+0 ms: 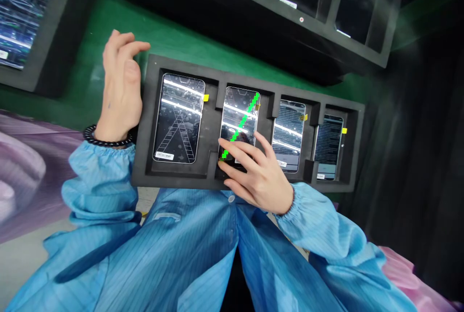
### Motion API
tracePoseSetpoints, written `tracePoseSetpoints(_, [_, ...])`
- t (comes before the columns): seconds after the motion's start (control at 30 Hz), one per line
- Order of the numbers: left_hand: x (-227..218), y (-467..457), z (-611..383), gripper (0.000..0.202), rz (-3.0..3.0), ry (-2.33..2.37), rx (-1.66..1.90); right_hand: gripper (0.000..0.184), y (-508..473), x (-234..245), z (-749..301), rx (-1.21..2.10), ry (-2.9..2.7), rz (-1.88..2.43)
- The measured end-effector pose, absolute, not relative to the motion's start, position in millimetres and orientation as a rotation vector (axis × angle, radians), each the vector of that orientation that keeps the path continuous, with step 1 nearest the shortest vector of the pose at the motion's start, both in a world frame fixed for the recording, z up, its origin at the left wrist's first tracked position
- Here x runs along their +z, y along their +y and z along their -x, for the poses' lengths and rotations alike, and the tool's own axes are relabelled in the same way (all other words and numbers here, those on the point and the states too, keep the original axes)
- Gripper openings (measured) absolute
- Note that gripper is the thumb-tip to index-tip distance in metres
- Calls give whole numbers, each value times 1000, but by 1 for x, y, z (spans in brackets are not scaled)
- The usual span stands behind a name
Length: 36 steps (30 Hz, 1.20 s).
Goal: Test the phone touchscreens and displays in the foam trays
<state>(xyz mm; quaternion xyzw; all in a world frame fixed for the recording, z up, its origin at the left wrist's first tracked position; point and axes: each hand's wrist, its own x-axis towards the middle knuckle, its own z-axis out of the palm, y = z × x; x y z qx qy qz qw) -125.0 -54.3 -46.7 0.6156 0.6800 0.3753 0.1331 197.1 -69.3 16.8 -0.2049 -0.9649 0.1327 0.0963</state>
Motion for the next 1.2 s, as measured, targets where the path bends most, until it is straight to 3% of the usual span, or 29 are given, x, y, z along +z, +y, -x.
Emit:
tracePoseSetpoints(0.17, [-48,-55,125,69,-1782,1968,1087,39,-50,23,-200,499,-2734,646])
tracePoseSetpoints(0.37, [-53,-53,128,72,-1792,1966,1080,41,12,21,-179,143,-2744,1067])
tracePoseSetpoints(1.2, [-54,-53,132,68,-1781,1951,1039,39,-13,17,-193,69,-2857,978])
